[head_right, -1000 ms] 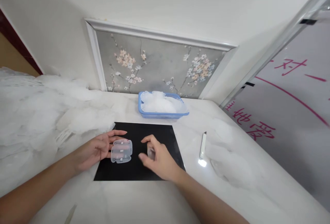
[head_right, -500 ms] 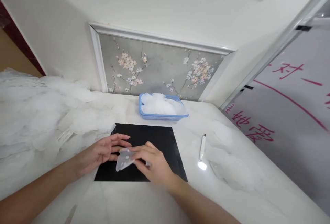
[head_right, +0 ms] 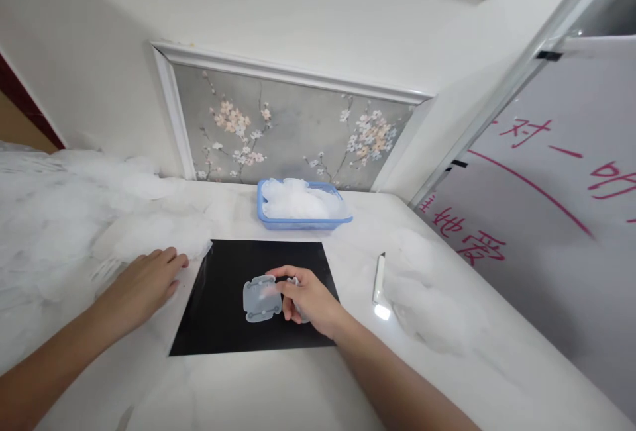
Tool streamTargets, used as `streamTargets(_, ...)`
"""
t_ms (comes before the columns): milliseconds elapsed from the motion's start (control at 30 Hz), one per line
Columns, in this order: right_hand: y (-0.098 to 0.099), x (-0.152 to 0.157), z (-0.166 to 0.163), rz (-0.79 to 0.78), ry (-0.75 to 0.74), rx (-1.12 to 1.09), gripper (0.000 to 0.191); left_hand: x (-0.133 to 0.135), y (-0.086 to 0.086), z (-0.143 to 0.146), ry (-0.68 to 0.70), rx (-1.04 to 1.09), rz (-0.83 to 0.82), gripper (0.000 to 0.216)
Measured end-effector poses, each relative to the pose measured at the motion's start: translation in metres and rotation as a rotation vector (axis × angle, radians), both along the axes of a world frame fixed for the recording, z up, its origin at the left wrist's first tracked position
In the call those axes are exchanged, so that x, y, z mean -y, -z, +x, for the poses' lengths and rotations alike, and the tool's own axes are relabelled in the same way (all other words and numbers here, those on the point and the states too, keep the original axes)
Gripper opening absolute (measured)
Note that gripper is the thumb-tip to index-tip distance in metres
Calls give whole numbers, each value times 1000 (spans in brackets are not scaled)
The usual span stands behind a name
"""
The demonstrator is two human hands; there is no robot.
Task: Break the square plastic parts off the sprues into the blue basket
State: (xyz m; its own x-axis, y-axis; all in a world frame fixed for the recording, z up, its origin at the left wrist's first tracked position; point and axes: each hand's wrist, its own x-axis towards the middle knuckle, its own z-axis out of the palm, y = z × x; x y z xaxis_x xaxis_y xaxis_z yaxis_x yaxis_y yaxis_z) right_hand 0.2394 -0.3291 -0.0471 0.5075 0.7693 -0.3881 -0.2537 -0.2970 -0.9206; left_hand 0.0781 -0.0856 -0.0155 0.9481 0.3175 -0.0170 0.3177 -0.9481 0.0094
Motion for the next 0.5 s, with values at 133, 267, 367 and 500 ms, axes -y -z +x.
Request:
streamTargets(133,0,0,0,0,-13,11,40,6,-8,-5,52,-94,136,24)
streamTargets(267,0,0,-1,2,-8,43,38,3,-8,-9,59,-89,59,21)
streamTargets(367,0,1,-3,32,-2,60,35,-3,-1,-11,41,-44,-38,19)
streamTargets(500,-1,0,-4,45,-3,63,35,-5,2,-9,-1,-18,-114,21)
